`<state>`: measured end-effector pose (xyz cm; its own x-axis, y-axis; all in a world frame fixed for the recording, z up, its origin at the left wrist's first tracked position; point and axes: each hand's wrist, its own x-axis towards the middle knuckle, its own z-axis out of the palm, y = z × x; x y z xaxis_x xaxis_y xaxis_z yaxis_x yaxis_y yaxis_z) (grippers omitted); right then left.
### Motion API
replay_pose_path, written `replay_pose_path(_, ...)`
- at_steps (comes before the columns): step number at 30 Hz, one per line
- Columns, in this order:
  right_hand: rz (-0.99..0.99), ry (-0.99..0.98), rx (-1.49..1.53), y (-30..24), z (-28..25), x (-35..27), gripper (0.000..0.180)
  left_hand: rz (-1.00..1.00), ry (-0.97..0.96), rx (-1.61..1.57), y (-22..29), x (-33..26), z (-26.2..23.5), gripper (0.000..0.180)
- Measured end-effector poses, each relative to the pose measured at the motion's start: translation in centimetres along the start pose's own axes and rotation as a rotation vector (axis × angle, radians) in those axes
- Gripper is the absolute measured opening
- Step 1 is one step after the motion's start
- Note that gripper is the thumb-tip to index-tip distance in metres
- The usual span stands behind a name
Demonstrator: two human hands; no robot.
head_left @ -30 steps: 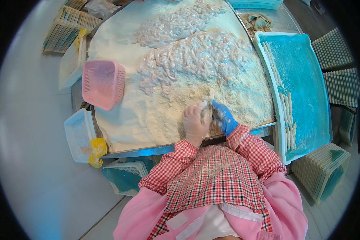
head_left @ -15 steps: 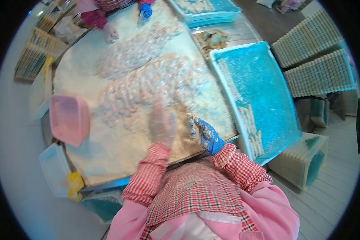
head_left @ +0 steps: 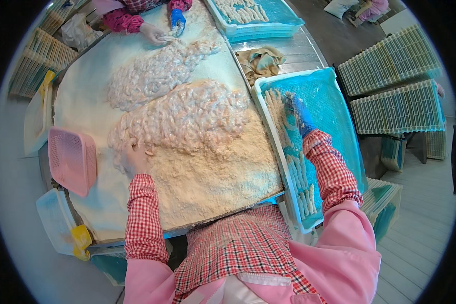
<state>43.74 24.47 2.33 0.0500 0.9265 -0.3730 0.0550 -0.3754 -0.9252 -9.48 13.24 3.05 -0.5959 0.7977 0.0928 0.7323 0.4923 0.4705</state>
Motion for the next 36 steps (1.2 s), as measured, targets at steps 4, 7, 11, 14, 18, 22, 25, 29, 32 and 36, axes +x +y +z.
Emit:
replay_pose_path(4, 0.104, -0.078, -0.064, -2.9, -0.2, -2.0, 0.067, -0.114, -0.13, -0.184, 1.0, 0.2, -1.4, 0.03)
replay_pose_path(7, 0.175, -0.058, -0.197, -1.5, -2.2, -3.7, 0.066, 0.033, -0.064, -0.35, -0.8, -1.3, -1.2, 0.027)
replay_pose_path(11, 0.288, -0.06, -0.249, 0.3, -4.2, -6.7, 0.055, 0.247, -0.276, -0.285, -3.3, -6.6, -1.5, 0.026)
replay_pose_path(14, -0.054, 0.065, -0.273, 3.6, -2.5, -8.2, 0.047, 0.282, -0.698, 0.06, -1.9, -9.9, -5.5, 0.035)
replay_pose_path(18, -0.323, -0.065, -0.323, -0.4, 8.8, -13.4, 0.046, 0.325, -0.359, 0.042, -5.7, -10.8, -4.2, 0.044)
replay_pose_path(22, -0.283, -0.352, -0.309, 1.4, 19.2, -18.3, 0.046, 0.475, -0.32, 0.01, -2.6, -15.1, -3.3, 0.042)
replay_pose_path(25, -0.344, -0.534, -0.59, 2.3, 22.7, -21.0, 0.043, 0.155, -0.649, -0.127, -4.4, -13.5, -4.5, 0.048)
replay_pose_path(29, -0.585, -0.796, -0.783, 8.3, 26.0, -24.5, 0.037, 0.061, -0.664, -0.414, -2.7, -13.8, -5.9, 0.053)
replay_pose_path(32, -0.6, -0.621, -0.901, 7.2, 26.8, -24.5, 0.036, 0.452, -0.703, 0.03, -0.7, -16.6, -6.9, 0.053)
replay_pose_path(36, -0.336, -0.436, -0.604, 6.8, 26.5, -23.6, 0.037, 0.224, -0.531, 0.039, -2.5, -15.4, -5.2, 0.037)
